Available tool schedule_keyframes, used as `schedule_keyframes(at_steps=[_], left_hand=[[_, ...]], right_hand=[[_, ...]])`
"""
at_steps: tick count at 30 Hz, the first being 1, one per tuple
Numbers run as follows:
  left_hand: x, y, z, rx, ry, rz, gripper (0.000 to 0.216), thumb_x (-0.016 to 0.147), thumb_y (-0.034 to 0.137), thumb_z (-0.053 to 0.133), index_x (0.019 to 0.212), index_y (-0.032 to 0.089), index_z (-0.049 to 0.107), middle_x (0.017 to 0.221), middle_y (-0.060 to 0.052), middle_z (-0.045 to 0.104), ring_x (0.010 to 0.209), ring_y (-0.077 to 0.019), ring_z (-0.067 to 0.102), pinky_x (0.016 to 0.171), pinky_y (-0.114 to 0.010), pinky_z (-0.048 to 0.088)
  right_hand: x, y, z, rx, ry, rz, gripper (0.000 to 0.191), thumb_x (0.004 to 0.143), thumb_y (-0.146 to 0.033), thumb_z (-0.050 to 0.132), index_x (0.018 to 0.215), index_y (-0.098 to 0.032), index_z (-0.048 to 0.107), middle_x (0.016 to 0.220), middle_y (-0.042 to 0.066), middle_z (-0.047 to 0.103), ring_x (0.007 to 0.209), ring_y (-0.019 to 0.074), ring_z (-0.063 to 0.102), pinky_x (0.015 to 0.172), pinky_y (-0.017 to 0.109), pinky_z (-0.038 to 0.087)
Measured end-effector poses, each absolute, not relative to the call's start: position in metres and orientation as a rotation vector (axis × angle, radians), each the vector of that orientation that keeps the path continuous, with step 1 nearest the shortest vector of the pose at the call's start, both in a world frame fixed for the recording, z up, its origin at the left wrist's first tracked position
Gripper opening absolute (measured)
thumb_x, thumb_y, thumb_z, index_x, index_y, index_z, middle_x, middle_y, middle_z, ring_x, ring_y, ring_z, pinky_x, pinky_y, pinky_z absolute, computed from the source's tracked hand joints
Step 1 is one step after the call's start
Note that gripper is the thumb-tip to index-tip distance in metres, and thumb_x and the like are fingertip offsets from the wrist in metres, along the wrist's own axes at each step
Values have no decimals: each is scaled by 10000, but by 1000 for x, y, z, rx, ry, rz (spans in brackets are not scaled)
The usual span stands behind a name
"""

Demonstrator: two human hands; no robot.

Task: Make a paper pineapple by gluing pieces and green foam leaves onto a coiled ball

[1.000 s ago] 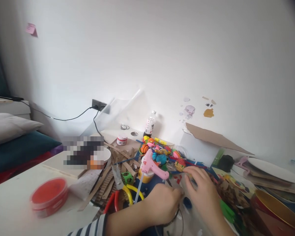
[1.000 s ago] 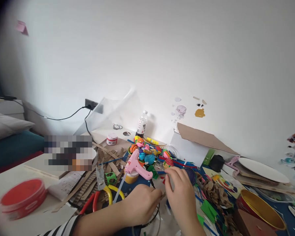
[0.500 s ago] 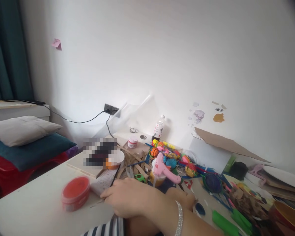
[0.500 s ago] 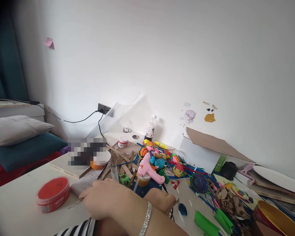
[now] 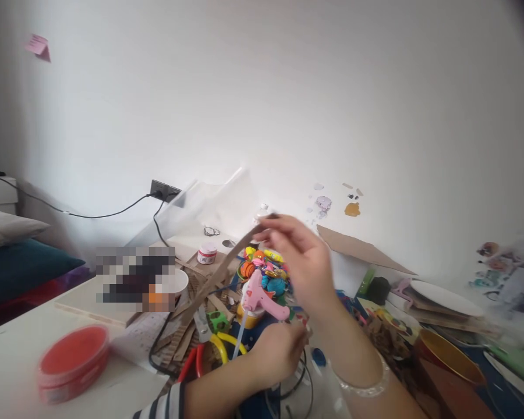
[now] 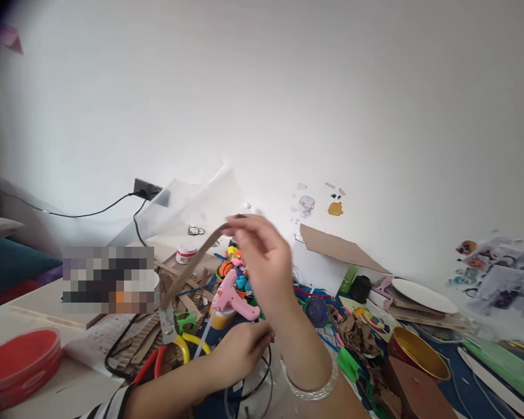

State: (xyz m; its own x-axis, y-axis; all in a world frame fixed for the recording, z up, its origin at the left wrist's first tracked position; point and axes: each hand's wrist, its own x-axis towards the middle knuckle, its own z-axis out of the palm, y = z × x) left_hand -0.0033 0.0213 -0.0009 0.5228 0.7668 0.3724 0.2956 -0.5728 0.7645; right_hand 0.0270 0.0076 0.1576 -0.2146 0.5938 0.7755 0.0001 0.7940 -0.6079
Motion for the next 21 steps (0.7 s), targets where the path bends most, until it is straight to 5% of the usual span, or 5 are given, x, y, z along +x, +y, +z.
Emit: schedule_keyframes(at_steps=[7,10,13,21], left_hand=[[0,34,-5,1905,857,977,205,854,264,357,742,183,509,646,18,477,604,-140,482,557,-245,364],[2,38,-5,1784,828,978,207,839,323,360,699,191,438,594,53,372,537,-116,416,506,-231,332],[2,39,-4,1678,799,991,224,807,370,400,670,194,407,590,61,350,532,-100,373,498,-220,310],[1,41,0,1397,691,901,248,718,376,403,748,160,522,424,84,324,384,-76,264,392,-213,201]], right_hand=[[131,-2,148,-632,-1414,-167,129,812,-148,571,911,-212,621,942,42,652,900,195,645,840,407,521],[164,-5,129,-740,-1456,-261,224,818,-155,560,1029,-226,539,892,36,658,869,198,650,817,418,518],[185,1,107,-1027,-1594,-401,127,850,-203,515,958,-229,576,893,51,638,875,211,618,783,400,508],[193,19,48,-1172,-1782,-402,135,868,-225,481,872,-232,616,769,43,655,708,203,634,592,315,517]])
